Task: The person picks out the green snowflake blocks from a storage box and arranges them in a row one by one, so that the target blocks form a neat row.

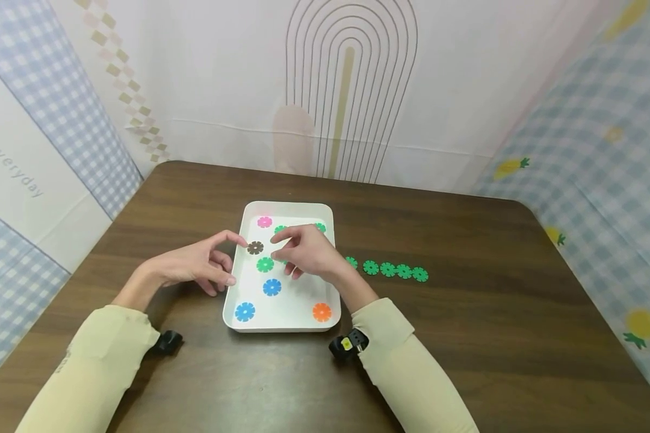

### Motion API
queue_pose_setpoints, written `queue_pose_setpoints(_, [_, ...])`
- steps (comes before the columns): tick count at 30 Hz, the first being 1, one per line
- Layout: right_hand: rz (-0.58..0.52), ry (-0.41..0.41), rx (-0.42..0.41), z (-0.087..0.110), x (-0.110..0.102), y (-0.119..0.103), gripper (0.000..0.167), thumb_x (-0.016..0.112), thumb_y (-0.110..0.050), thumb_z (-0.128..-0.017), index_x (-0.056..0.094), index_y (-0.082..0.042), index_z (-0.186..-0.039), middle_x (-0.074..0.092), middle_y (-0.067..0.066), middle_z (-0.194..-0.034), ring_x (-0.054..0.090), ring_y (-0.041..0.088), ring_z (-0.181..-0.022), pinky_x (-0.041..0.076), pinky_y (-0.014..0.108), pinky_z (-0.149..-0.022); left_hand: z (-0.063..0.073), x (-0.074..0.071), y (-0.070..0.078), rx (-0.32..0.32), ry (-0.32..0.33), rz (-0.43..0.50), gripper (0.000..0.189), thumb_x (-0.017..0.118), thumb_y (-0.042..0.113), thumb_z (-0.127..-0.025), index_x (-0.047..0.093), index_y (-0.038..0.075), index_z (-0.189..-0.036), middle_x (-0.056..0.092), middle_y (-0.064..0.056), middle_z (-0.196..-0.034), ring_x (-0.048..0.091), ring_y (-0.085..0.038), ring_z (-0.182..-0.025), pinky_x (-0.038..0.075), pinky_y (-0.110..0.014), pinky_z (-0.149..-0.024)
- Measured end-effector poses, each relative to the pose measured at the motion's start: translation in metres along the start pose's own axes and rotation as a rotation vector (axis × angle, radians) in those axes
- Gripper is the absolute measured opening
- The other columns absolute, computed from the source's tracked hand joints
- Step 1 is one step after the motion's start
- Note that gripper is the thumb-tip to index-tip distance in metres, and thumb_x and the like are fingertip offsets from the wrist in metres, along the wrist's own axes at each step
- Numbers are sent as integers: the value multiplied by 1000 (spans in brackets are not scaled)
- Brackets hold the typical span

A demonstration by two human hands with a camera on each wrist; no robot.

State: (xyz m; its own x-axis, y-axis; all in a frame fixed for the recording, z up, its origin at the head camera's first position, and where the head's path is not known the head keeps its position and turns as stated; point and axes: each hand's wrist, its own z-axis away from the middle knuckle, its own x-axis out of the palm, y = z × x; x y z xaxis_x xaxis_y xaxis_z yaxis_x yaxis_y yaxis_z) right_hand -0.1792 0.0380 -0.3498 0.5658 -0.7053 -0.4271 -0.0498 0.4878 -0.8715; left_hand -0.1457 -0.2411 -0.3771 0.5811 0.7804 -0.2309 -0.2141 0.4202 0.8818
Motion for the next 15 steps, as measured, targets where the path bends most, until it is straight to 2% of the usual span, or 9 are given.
queue_pose_setpoints(4, [-24, 17, 42, -7, 12, 3, 33, 77, -11, -97, 71, -5, -129, 69, 16, -90, 65, 18, -58, 60, 28, -59, 0, 0, 1, -6, 2, -4, 76, 82, 16, -93, 33, 19, -152, 64, -11, -97, 71, -27, -82, 64, -43, -75])
queue_pose_setpoints(8, [-32, 45, 88, -13, 20, 3, 32, 78, -11, -96, 72, -7, -127, 68, 13, -83, 63, 16, -54, 59, 26, -57, -1, 0, 0, -3, 3, 1, 76, 83, 16, -93, 34, 19, -151, 64, -11, -97, 70, -26, -82, 64, -42, -74])
queue_pose_setpoints(15, [29, 63, 105, -21, 31, 6, 27, 79, -12, -95, 75, -8, -121, 64, 9, -72, 60, 15, -48, 54, 23, -51, -1, 0, -1, 2, 5, 11, 77, 83, 15, -92, 34, 19, -151, 63, -10, -96, 70, -26, -82, 64, -43, -74])
